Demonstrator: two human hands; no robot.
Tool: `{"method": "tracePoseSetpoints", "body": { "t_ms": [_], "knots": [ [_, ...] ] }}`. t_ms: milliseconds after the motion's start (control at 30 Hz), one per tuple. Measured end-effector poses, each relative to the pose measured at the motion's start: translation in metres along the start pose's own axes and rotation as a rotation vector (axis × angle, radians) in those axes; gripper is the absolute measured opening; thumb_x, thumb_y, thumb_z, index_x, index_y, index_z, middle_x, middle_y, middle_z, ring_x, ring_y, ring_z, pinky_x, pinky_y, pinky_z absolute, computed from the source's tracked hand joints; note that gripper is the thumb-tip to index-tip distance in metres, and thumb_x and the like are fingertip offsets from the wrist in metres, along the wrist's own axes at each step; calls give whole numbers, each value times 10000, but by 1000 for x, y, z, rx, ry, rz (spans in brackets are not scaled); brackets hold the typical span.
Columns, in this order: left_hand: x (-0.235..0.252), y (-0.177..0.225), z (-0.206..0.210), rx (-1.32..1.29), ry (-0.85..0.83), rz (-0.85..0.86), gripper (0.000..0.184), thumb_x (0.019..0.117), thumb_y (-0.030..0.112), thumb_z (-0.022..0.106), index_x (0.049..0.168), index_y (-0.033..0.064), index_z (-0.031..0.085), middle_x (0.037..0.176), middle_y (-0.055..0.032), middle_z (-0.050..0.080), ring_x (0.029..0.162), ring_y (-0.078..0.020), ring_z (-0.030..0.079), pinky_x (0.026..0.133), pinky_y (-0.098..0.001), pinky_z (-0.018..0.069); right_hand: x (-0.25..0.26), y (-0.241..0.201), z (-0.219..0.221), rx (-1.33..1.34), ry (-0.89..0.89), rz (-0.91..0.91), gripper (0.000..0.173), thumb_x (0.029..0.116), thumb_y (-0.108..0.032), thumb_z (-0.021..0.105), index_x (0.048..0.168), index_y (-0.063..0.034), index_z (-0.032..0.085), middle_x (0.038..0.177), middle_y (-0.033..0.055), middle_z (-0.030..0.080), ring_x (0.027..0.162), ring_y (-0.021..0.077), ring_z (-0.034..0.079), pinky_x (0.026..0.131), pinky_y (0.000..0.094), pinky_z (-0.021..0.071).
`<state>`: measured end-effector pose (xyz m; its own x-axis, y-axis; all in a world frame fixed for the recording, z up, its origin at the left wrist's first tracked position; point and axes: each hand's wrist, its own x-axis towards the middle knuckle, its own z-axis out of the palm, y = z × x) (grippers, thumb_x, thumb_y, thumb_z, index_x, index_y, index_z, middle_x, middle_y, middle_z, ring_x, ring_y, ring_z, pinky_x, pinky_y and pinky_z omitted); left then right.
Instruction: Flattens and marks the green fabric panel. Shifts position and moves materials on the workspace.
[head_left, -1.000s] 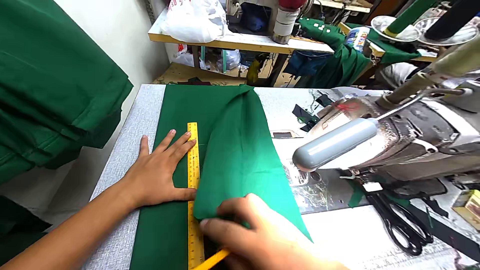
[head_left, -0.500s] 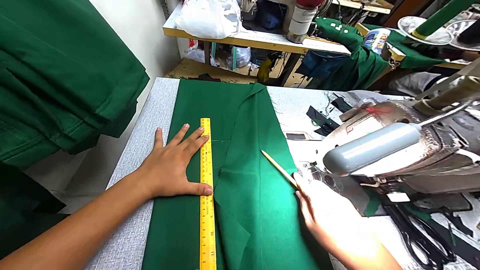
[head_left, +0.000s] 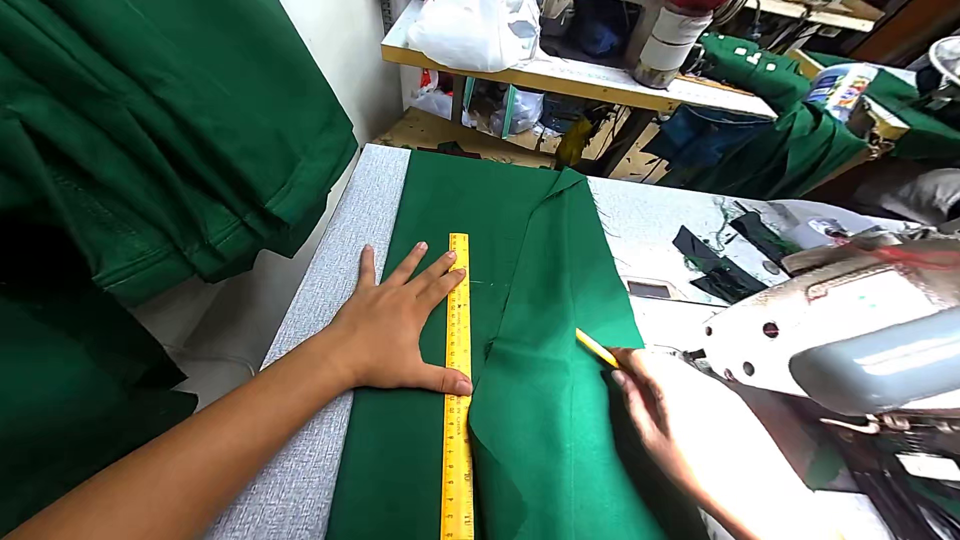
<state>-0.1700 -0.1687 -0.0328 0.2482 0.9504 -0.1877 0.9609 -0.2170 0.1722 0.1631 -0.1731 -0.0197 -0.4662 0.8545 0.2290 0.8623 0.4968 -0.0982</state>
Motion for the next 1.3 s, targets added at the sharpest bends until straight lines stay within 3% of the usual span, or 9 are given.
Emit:
{"method": "tracePoseSetpoints", "body": {
  "t_ms": [100, 200, 333, 533, 700, 1000, 1300],
  "knots": [
    [0, 0, -1, -5, 8, 11, 1354, 587, 1033, 450, 1655, 250, 173, 1725, 60, 125, 1593, -304, -2, 1104, -828, -41, 1, 2, 4, 144, 25, -59, 357, 1006, -352, 455, 1104, -226, 774, 844, -1, 704, 748, 155, 683, 633, 348, 562],
    [0, 0, -1, -13, 19, 16, 1347, 590, 1032, 447, 1653, 246, 187, 1724, 51, 132, 1592, -307, 4, 1105, -829, -40, 17, -2, 13, 111, 107, -7, 365, 986, -346, 480, 1148, -271, 798, 772, -14, 623, 701, 136, 594, 611, 324, 484],
    [-1, 0, 1, -7, 28, 17, 1351, 587, 1036, 440, 1652, 243, 189, 1722, 44, 145, 1592, -310, 12, 1108, -825, -32, 37, -11, 20, 75, 106, 12, 324, 956, -278, 540, 1120, -214, 813, 831, 69, 646, 770, 245, 640, 660, 419, 508],
    [-1, 0, 1, -1, 28, 14, 1359, 587, 1041, 427, 1655, 240, 176, 1724, 48, 133, 1592, -307, 15, 1109, -825, -28, 51, -5, 27, 155, 121, -29, 277, 943, -309, 551, 939, -147, 776, 803, 18, 672, 813, 217, 677, 727, 427, 544],
    [0, 0, 2, 4, 34, 21, 1360, 588, 1042, 420, 1655, 234, 179, 1724, 42, 139, 1591, -316, 20, 1105, -829, -24, 55, -4, 27, 145, 151, -2, 288, 962, -329, 553, 979, -179, 799, 818, 4, 682, 794, 207, 672, 719, 466, 513],
    [-1, -1, 3, -3, 48, 18, 1369, 580, 1047, 417, 1655, 233, 177, 1724, 41, 138, 1592, -309, 27, 1110, -825, -21, 57, -2, 29, 167, 151, 25, 332, 962, -373, 521, 988, -206, 806, 786, -32, 628, 770, 151, 622, 696, 393, 491],
    [-1, -1, 4, -6, 72, 22, 1387, 577, 1050, 410, 1652, 201, 193, 1725, 11, 136, 1591, -309, 47, 1118, -820, -6, 59, -2, 32, 166, 183, 11, 351, 965, -365, 504, 987, -187, 806, 779, -13, 634, 763, 165, 625, 675, 390, 490]
  ]
}}
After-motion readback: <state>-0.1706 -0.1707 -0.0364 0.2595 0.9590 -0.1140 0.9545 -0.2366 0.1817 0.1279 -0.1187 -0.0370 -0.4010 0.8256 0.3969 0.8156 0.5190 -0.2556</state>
